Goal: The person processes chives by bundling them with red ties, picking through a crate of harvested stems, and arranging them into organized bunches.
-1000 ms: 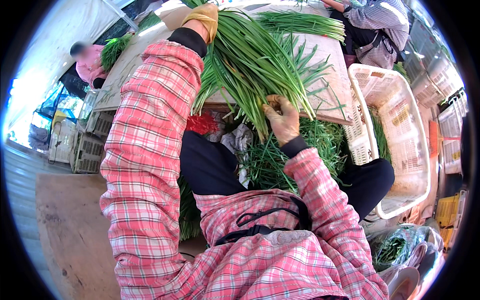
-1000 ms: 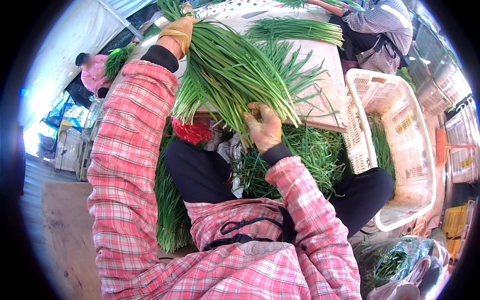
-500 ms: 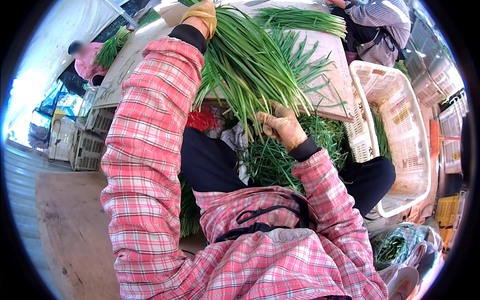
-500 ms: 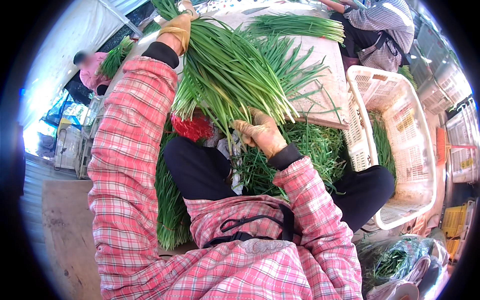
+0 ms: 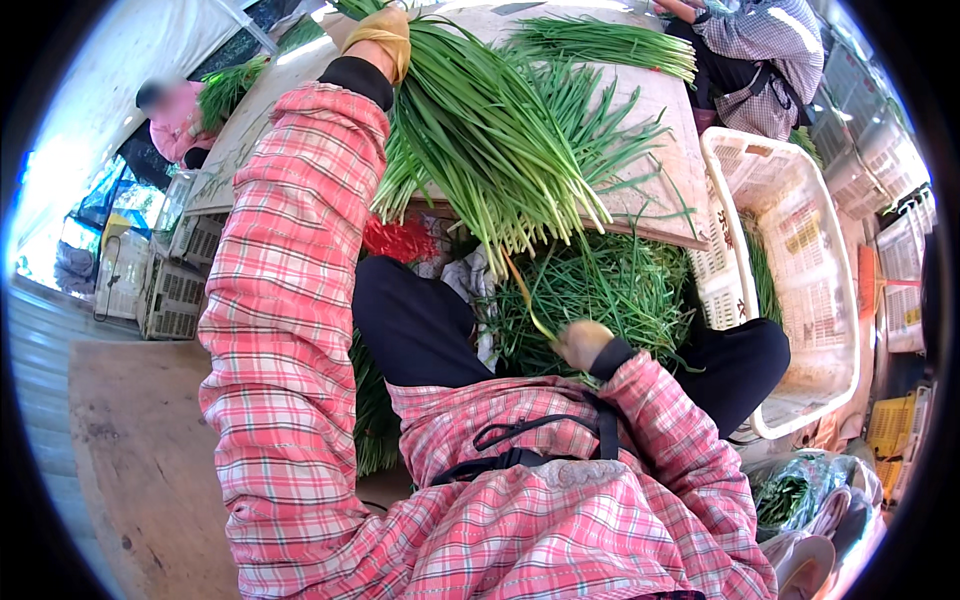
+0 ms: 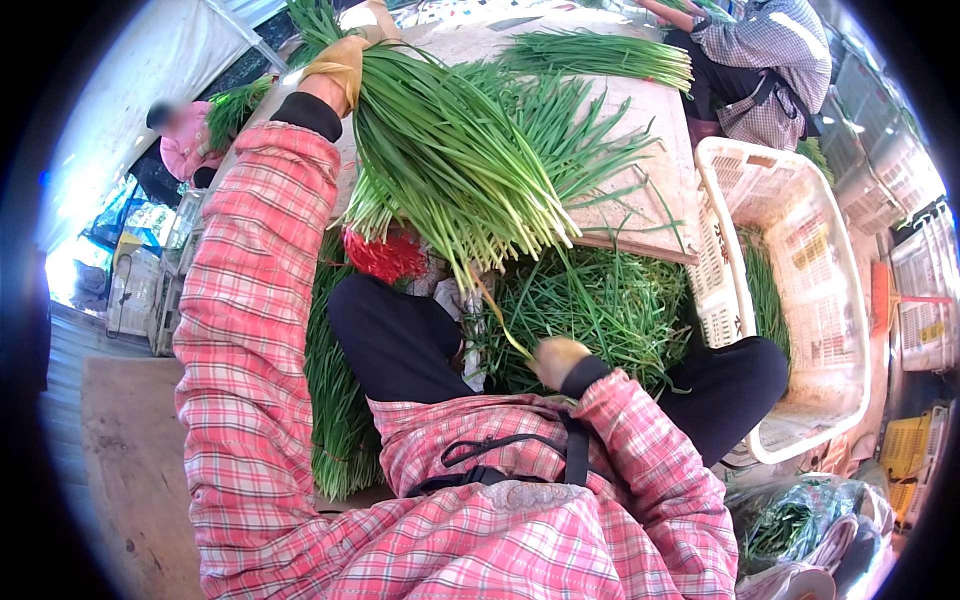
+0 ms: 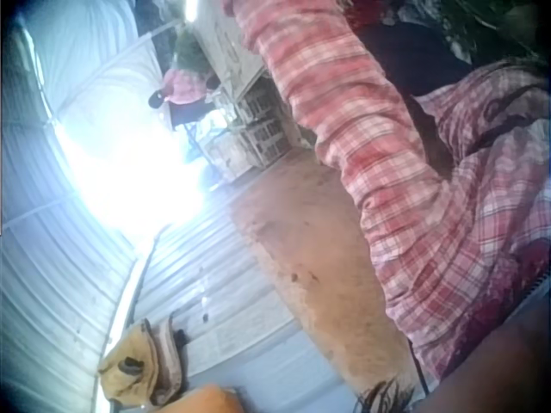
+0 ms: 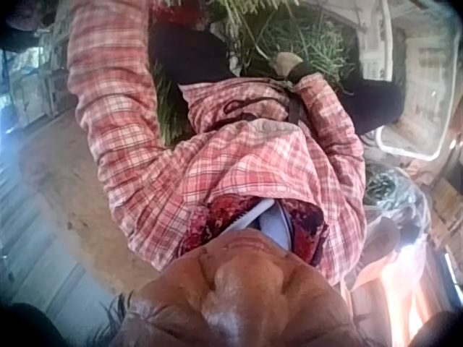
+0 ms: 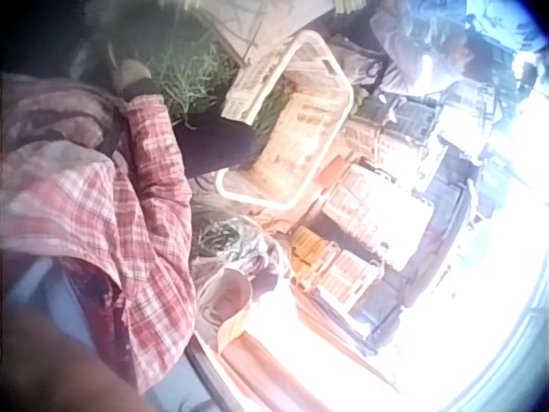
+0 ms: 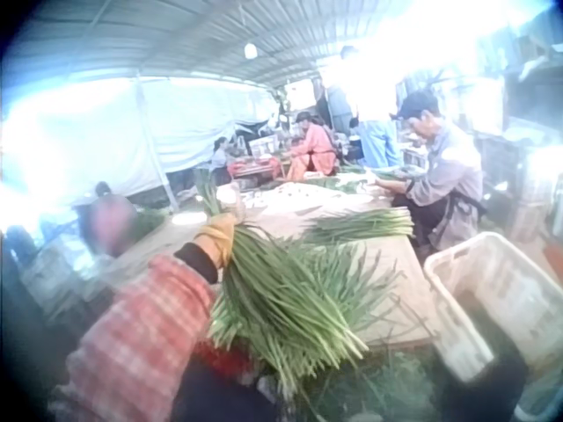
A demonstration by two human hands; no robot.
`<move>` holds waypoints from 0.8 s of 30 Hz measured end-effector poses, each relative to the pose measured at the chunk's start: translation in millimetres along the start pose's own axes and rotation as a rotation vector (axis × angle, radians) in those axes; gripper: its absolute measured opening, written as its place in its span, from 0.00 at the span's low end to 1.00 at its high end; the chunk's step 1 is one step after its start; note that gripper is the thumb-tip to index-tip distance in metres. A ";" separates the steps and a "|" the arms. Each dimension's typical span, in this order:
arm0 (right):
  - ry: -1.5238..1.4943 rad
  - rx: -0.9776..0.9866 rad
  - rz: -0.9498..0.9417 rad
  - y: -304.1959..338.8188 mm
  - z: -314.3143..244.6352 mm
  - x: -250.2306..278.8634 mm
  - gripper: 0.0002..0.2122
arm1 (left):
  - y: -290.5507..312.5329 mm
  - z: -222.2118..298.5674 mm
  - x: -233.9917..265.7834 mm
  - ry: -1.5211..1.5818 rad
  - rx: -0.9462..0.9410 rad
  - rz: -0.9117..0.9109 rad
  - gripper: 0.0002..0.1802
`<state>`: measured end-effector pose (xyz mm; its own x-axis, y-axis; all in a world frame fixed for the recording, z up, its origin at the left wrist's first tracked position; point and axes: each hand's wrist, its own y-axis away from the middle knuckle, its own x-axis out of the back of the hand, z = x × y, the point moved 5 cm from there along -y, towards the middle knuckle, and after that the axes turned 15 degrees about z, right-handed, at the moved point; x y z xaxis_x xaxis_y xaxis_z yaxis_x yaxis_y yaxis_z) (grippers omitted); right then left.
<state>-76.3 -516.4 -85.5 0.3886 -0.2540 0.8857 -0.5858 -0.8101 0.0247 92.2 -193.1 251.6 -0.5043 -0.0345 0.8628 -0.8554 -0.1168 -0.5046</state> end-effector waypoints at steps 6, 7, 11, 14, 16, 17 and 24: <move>-0.110 -0.052 0.351 -7.7 -33.1 85.3 0.17 | -7.5 -28.9 -9.5 -0.324 -0.094 0.051 0.13; -0.191 -0.053 0.500 -22.4 -40.5 99.3 0.16 | -4.1 -14.3 -3.4 -0.398 -0.157 0.031 0.13; 0.038 -0.036 0.831 -74.6 -90.3 151.1 0.16 | 8.3 1.2 30.5 -0.327 -0.099 0.089 0.13; 0.042 0.039 0.811 -95.3 -76.7 122.1 0.12 | -15.4 -49.9 6.3 -0.017 0.042 0.188 0.13; 0.078 0.009 0.723 -83.2 -84.2 117.7 0.13 | -14.6 -67.7 11.9 0.006 0.032 0.222 0.15; 0.144 0.084 0.737 -71.4 -80.6 110.8 0.12 | -6.5 -45.1 18.8 -0.066 0.038 0.182 0.15; 0.378 -0.123 -0.476 30.2 16.5 20.5 0.09 | 6.4 -13.0 36.3 -0.022 0.007 0.223 0.14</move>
<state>-74.3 -554.7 -74.3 0.3617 0.3435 0.8667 -0.4968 -0.7156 0.4909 66.9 -182.3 279.3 -0.6785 -0.0821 0.7300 -0.7218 -0.1103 -0.6832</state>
